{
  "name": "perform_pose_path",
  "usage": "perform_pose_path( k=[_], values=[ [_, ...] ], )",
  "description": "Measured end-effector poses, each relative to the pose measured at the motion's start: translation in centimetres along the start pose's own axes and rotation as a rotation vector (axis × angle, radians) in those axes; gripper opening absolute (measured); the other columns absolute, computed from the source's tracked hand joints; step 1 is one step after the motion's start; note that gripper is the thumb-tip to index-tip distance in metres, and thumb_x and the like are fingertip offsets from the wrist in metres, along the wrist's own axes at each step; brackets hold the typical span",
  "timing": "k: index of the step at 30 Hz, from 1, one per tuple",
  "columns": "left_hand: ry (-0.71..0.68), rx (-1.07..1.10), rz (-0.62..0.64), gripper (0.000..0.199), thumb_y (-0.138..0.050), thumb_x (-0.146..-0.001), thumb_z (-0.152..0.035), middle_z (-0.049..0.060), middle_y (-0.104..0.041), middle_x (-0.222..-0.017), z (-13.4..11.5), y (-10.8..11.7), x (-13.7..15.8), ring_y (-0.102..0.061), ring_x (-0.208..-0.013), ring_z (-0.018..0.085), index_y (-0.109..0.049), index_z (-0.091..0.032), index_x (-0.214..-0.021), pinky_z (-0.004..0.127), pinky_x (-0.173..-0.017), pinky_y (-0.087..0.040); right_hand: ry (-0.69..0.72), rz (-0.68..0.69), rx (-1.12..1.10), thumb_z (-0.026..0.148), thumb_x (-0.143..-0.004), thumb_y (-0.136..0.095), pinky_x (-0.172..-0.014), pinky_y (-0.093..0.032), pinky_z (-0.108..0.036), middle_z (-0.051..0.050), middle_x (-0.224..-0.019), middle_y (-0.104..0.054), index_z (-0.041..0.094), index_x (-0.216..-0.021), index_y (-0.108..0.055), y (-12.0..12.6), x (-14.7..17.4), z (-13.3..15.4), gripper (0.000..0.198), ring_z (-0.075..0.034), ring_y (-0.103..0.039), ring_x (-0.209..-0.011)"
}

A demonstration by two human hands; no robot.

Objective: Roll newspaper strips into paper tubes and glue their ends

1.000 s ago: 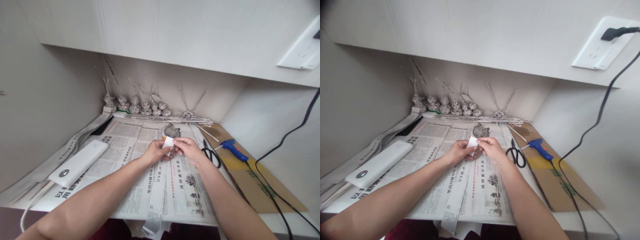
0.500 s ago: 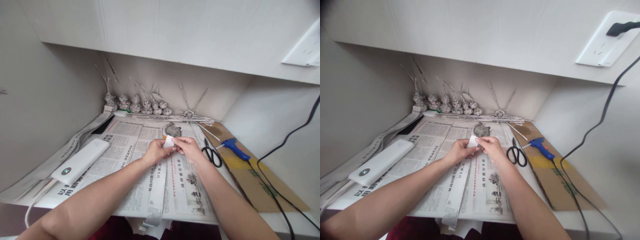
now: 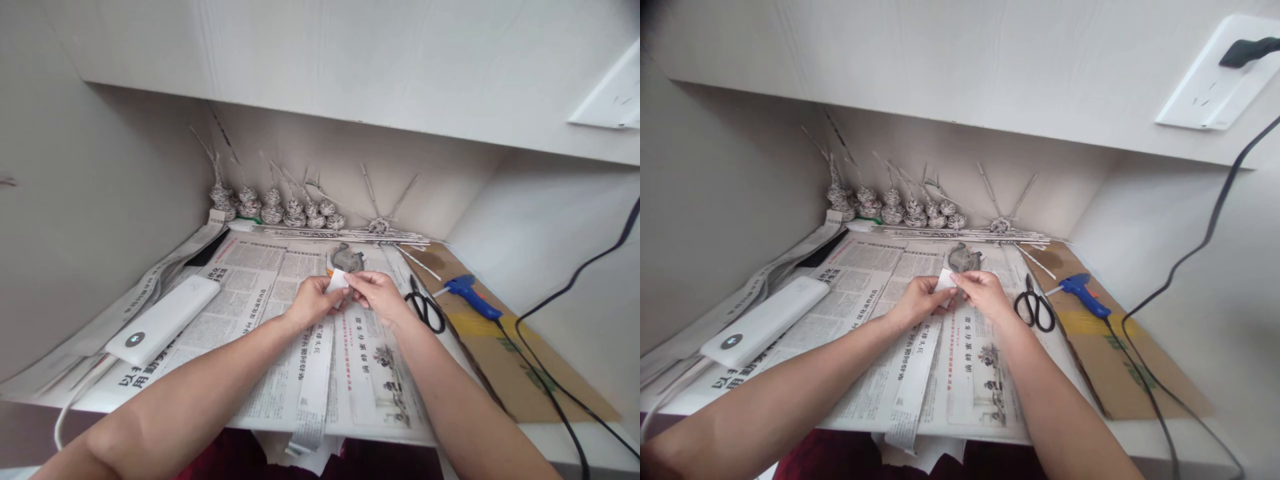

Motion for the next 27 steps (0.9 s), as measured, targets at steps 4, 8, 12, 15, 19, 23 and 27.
perform_pose_path(
  k=[4, 8, 12, 15, 19, 23, 27],
  values=[
    [0.002, -0.038, -0.025, 0.036, -0.065, -0.072, -0.048, 0.005, -0.067, -0.07, 0.29, 0.28, -0.19, -0.061, -0.057, 0.013, -0.066, -0.013, -0.079, 0.021, -0.051, -0.046, 0.001, 0.031, 0.065, 0.043, -0.063, -0.075, -0.039, -0.023, -0.022, 0.003, -0.049, -0.051, 0.012, -0.083, -0.071, 0.19, 0.05, 0.28, 0.037, -0.007, -0.039, -0.043],
    [-0.007, -0.054, -0.006, 0.036, -0.064, -0.074, -0.049, 0.006, -0.067, -0.07, 0.08, 0.08, 0.0, -0.061, -0.059, 0.014, -0.065, -0.013, -0.08, 0.021, -0.05, -0.046, 0.014, 0.04, 0.06, 0.041, -0.067, -0.072, -0.039, -0.023, -0.022, 0.003, -0.049, -0.051, 0.012, -0.082, -0.07, 0.3, 0.02, 0.25, 0.033, -0.006, -0.037, -0.041],
    [0.003, -0.01, 0.028, 0.036, -0.064, -0.075, -0.048, 0.006, -0.066, -0.072, -0.25, -0.36, 0.33, -0.062, -0.061, 0.014, -0.064, -0.013, -0.082, 0.022, -0.052, -0.049, -0.001, 0.055, 0.04, 0.042, -0.066, -0.073, -0.04, -0.024, -0.021, 0.002, -0.051, -0.053, 0.013, -0.08, -0.07, 0.15, 0.12, 0.25, 0.032, -0.006, -0.039, -0.042],
    [0.004, 0.042, 0.036, 0.037, -0.062, -0.077, -0.049, 0.006, -0.066, -0.075, -0.47, -0.55, 0.46, -0.063, -0.064, 0.015, -0.064, -0.013, -0.087, 0.023, -0.055, -0.05, -0.004, 0.002, 0.016, 0.042, -0.062, -0.076, -0.039, -0.026, -0.021, 0.001, -0.055, -0.057, 0.013, -0.078, -0.071, 0.45, 0.04, 0.25, 0.033, -0.007, -0.042, -0.044],
    [0.031, 0.077, 0.024, 0.039, -0.059, -0.078, -0.05, 0.006, -0.066, -0.075, -0.34, -0.59, 0.45, -0.063, -0.065, 0.016, -0.062, -0.014, -0.091, 0.025, -0.055, -0.052, 0.001, -0.067, -0.007, 0.041, -0.059, -0.078, -0.039, -0.028, -0.021, -0.002, -0.061, -0.061, 0.013, -0.074, -0.07, 0.79, -0.21, -0.14, 0.032, -0.008, -0.047, -0.048],
    [-0.01, 0.044, 0.046, 0.036, -0.06, -0.078, -0.047, 0.007, -0.066, -0.076, -0.45, -0.71, 0.41, -0.064, -0.067, 0.016, -0.061, -0.013, -0.091, 0.025, -0.056, -0.052, 0.012, -0.075, -0.002, 0.043, -0.059, -0.078, -0.038, -0.029, -0.022, 0.0, -0.057, -0.06, 0.014, -0.069, -0.067, 0.68, -0.25, -0.39, 0.033, -0.008, -0.046, -0.043],
    [-0.049, -0.039, 0.05, 0.031, -0.064, -0.076, -0.042, 0.006, -0.066, -0.074, -0.4, -0.63, 0.39, -0.061, -0.062, 0.014, -0.062, -0.013, -0.086, 0.022, -0.053, -0.049, 0.027, -0.097, 0.018, 0.045, -0.059, -0.078, -0.039, -0.029, -0.022, 0.002, -0.054, -0.058, 0.015, -0.065, -0.065, 0.72, -0.19, -0.42, 0.034, -0.007, -0.043, -0.041]
  ],
)
Point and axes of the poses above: each hand's wrist, its own x-axis away from the middle knuckle, its own y-axis out of the back of the hand, z = x × y, the point moved 8 cm from there along -x, towards the middle knuckle
